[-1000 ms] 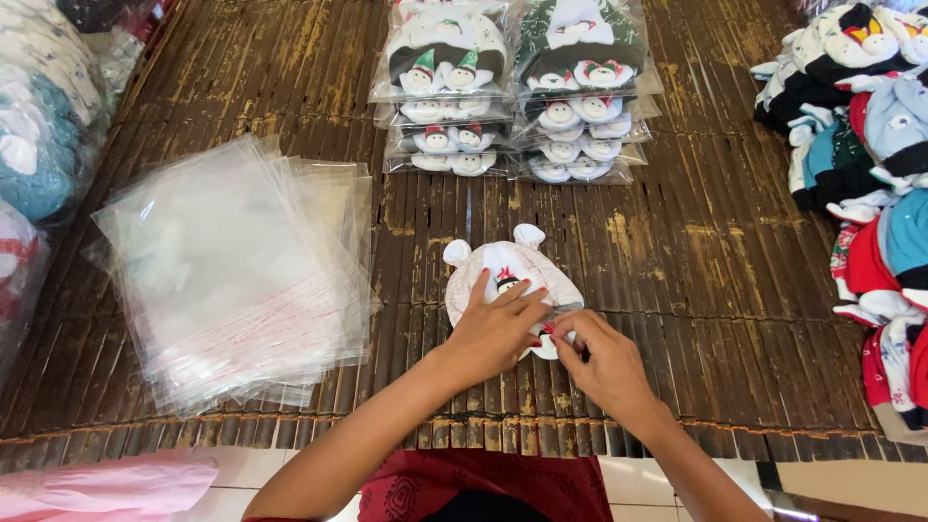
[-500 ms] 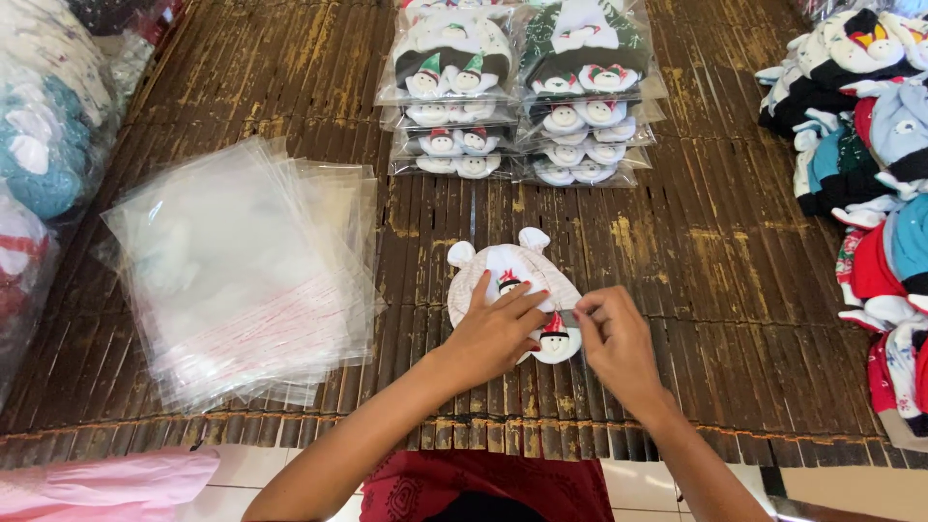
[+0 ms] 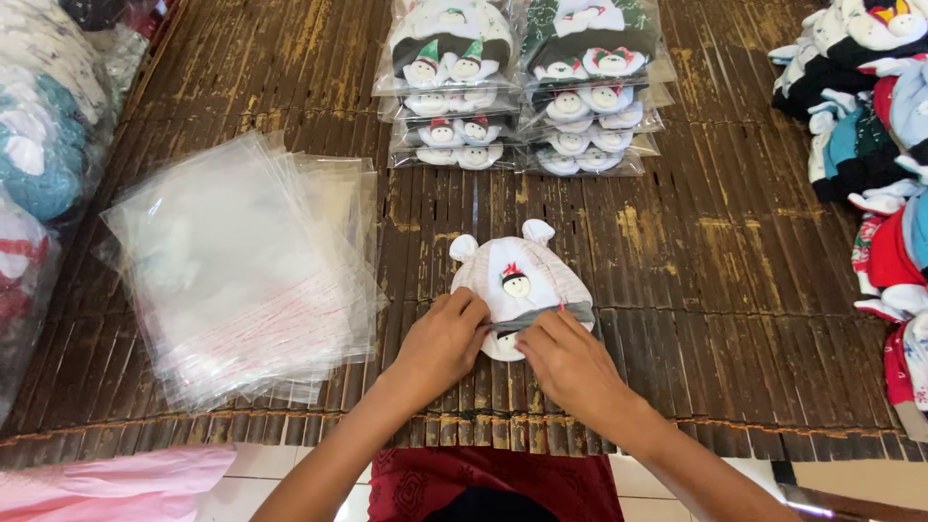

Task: Packaging small fabric items like baby hats and socks into clear plastic bags.

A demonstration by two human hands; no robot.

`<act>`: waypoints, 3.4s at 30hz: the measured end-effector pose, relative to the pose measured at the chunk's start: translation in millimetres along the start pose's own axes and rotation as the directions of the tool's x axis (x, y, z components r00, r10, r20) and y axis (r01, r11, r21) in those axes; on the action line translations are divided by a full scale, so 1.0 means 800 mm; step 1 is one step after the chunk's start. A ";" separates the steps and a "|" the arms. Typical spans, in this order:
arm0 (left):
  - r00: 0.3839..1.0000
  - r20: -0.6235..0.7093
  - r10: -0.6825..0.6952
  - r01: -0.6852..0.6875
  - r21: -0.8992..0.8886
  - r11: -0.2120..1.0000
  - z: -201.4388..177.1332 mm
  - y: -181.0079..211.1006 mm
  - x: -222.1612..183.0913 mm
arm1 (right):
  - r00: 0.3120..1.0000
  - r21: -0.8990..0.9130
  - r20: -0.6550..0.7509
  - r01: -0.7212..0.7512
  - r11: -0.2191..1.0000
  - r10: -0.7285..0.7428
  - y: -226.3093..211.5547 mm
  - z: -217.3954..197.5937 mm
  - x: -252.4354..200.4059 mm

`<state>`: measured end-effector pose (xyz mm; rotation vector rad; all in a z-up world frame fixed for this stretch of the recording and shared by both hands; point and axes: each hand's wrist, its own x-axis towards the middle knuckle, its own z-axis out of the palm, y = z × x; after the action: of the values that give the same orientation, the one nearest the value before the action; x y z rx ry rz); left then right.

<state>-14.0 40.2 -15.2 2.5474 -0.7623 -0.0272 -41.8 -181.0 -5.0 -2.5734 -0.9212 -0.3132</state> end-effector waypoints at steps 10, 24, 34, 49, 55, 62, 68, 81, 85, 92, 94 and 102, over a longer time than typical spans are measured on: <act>0.998 -0.063 0.015 -0.025 -0.153 0.988 -0.007 0.015 -0.013 | 0.875 0.085 0.355 -0.380 0.921 0.329 0.010 0.006 0.024; 0.978 -0.149 0.145 -0.141 0.035 0.989 -0.001 0.009 -0.024 | 0.963 0.488 0.155 -0.268 0.831 0.220 0.016 0.008 0.018; 0.977 -0.182 0.112 -0.127 -0.076 0.989 0.001 -0.001 -0.025 | 0.960 0.557 -0.096 -0.169 0.813 0.265 0.066 0.022 0.033; 0.977 -0.213 -0.024 -0.027 -0.231 0.973 0.030 0.004 0.019 | 0.910 0.308 0.176 -0.413 0.857 0.375 0.075 -0.024 -0.001; 0.980 -0.198 -0.032 0.006 -0.131 0.991 0.029 -0.004 0.016 | 0.878 0.244 0.205 -0.475 0.846 0.433 0.083 -0.008 0.000; 0.975 -0.218 -0.035 0.050 0.063 0.997 0.030 0.001 0.013 | 0.875 0.345 0.135 -0.481 0.806 0.465 0.088 0.005 -0.007; 0.953 -0.267 -0.144 0.163 0.051 0.985 -0.002 -0.030 -0.017 | 0.849 0.496 0.108 -0.497 0.712 0.518 0.090 -0.014 -0.005; 0.706 -0.289 -0.646 0.694 0.103 0.713 -0.089 -0.225 -0.133 | 0.860 0.576 0.029 -0.431 0.694 0.510 0.091 -0.014 -0.002; 0.634 -0.268 -0.726 0.750 -0.019 0.662 -0.096 -0.206 -0.122 | 0.859 0.559 0.024 -0.435 0.706 0.511 0.088 -0.015 -0.001; 0.636 -0.297 -0.712 0.653 -0.284 0.702 -0.092 -0.221 -0.118 | 0.857 0.573 0.019 -0.432 0.697 0.515 0.096 -0.011 -0.005; 0.638 -0.346 -0.688 0.583 -0.368 0.725 -0.099 -0.202 -0.107 | 0.857 0.575 0.013 -0.429 0.697 0.516 0.099 -0.010 -0.005; 0.584 -0.810 -0.053 -0.008 -0.070 0.998 -0.077 -0.051 -0.012 | 0.868 0.582 0.009 -0.407 0.704 0.496 0.074 -0.025 0.003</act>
<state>8.6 102.2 19.8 2.1230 -0.3246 1.0344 -2.8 -230.2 -2.6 -2.0752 -0.2311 -0.0628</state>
